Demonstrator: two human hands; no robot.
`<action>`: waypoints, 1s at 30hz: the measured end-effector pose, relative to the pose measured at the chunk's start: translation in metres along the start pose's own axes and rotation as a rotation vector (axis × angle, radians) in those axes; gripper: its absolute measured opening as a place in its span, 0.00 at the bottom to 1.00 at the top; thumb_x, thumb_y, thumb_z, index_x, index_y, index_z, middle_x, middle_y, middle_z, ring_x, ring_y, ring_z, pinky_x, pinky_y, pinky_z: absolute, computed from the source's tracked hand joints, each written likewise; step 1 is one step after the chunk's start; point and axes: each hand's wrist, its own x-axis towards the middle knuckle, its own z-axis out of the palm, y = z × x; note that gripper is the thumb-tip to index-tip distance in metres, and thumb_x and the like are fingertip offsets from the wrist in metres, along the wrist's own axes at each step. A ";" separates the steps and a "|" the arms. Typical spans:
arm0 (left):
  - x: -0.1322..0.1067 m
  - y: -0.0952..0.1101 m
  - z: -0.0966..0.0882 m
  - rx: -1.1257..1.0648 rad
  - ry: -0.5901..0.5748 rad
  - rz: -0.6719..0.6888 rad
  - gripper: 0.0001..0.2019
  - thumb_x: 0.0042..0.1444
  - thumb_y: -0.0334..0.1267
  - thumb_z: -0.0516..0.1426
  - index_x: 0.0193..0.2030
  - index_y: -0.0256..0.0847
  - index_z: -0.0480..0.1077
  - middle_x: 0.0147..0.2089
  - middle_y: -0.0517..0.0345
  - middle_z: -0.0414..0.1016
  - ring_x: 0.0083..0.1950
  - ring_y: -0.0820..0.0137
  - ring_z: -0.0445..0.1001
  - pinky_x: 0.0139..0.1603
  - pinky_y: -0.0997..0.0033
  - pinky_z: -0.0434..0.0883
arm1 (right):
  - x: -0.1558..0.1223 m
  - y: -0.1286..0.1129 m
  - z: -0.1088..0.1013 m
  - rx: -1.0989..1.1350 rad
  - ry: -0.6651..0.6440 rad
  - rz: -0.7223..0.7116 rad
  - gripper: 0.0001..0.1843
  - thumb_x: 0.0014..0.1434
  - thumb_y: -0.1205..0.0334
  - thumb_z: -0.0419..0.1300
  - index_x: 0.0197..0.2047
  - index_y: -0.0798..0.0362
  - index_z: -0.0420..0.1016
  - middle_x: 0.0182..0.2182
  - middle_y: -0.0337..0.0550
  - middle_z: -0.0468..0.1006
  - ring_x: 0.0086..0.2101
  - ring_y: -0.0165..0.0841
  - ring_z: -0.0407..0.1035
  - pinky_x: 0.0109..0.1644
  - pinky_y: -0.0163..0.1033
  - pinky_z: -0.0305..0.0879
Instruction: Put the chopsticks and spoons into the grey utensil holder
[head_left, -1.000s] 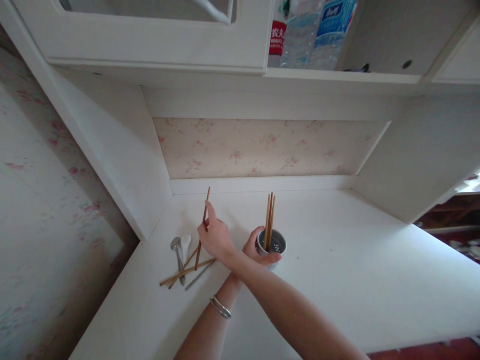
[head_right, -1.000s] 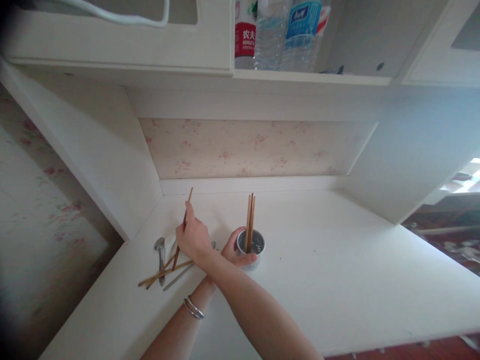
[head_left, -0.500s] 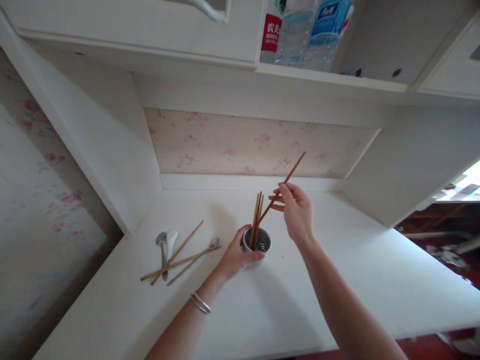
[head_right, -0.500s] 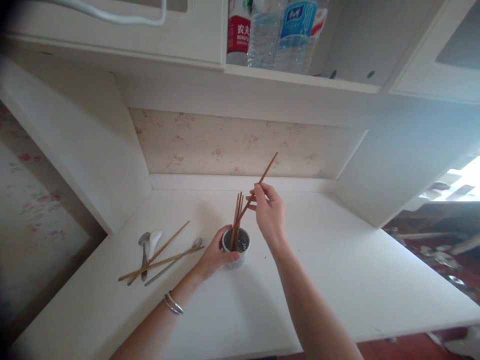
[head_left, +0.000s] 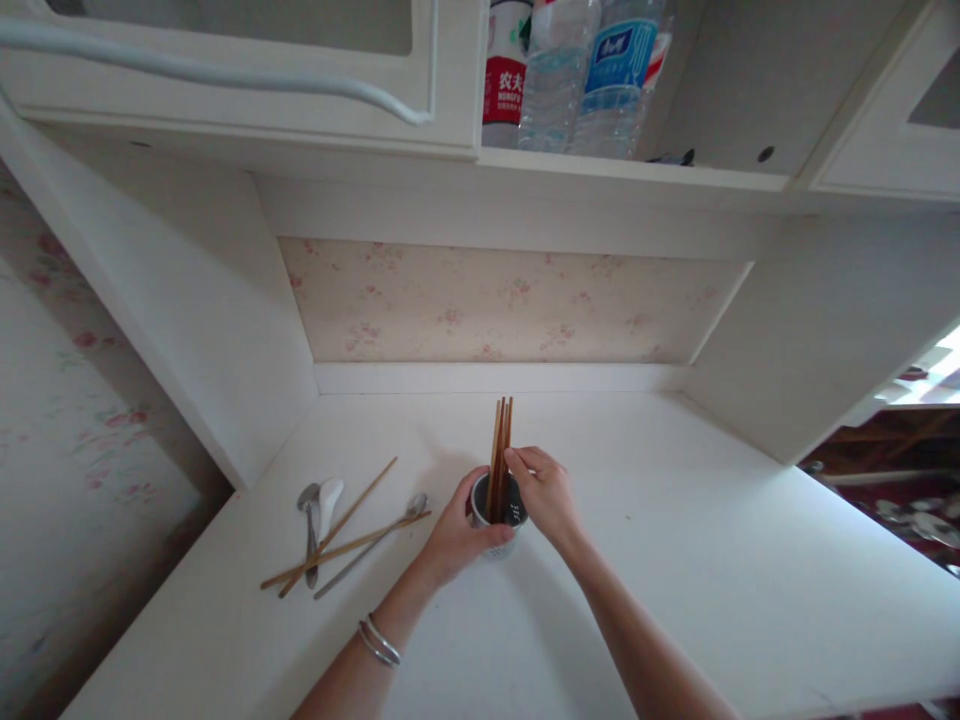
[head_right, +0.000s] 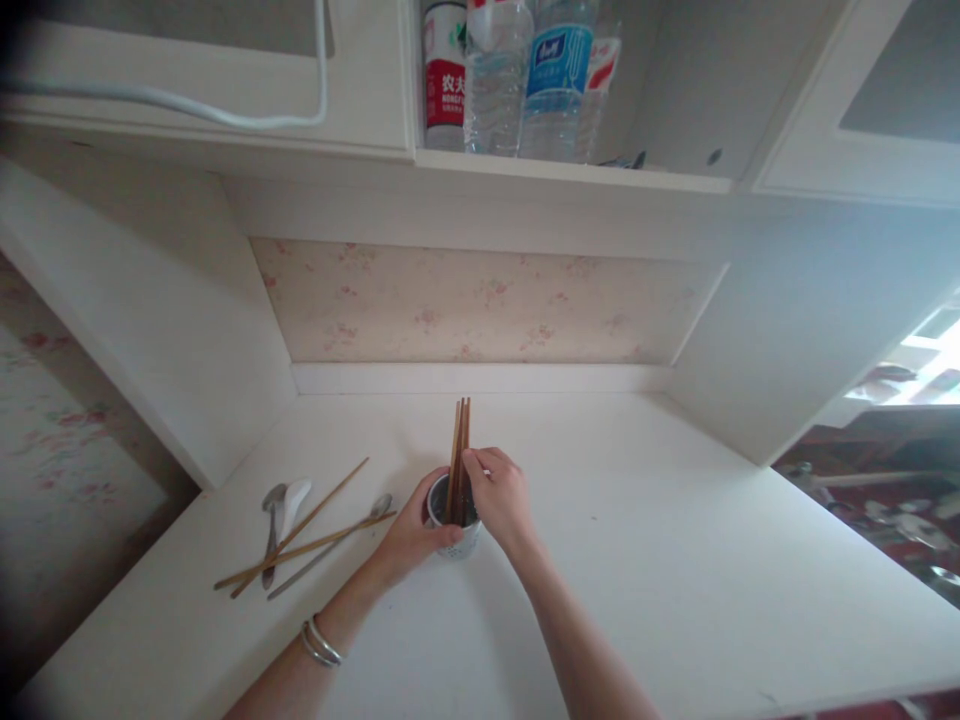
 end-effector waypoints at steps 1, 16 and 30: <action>0.000 0.000 0.000 0.001 0.000 -0.002 0.43 0.39 0.41 0.71 0.62 0.41 0.59 0.58 0.45 0.70 0.60 0.56 0.68 0.62 0.56 0.61 | 0.000 0.000 0.000 0.008 -0.009 0.003 0.20 0.64 0.52 0.52 0.33 0.51 0.81 0.34 0.44 0.80 0.35 0.35 0.73 0.42 0.39 0.65; -0.001 0.007 -0.002 -0.031 -0.021 -0.044 0.45 0.39 0.41 0.71 0.65 0.41 0.58 0.62 0.43 0.67 0.64 0.53 0.64 0.65 0.54 0.59 | 0.001 0.006 0.008 0.078 -0.020 0.106 0.22 0.62 0.47 0.53 0.30 0.51 0.81 0.32 0.43 0.81 0.34 0.36 0.73 0.40 0.39 0.65; 0.001 0.011 0.000 -0.059 -0.043 -0.055 0.44 0.38 0.39 0.72 0.64 0.46 0.61 0.62 0.45 0.68 0.63 0.54 0.66 0.64 0.55 0.62 | -0.044 0.035 0.007 0.674 -0.233 0.260 0.36 0.56 0.47 0.63 0.65 0.42 0.59 0.59 0.44 0.70 0.58 0.41 0.64 0.62 0.50 0.60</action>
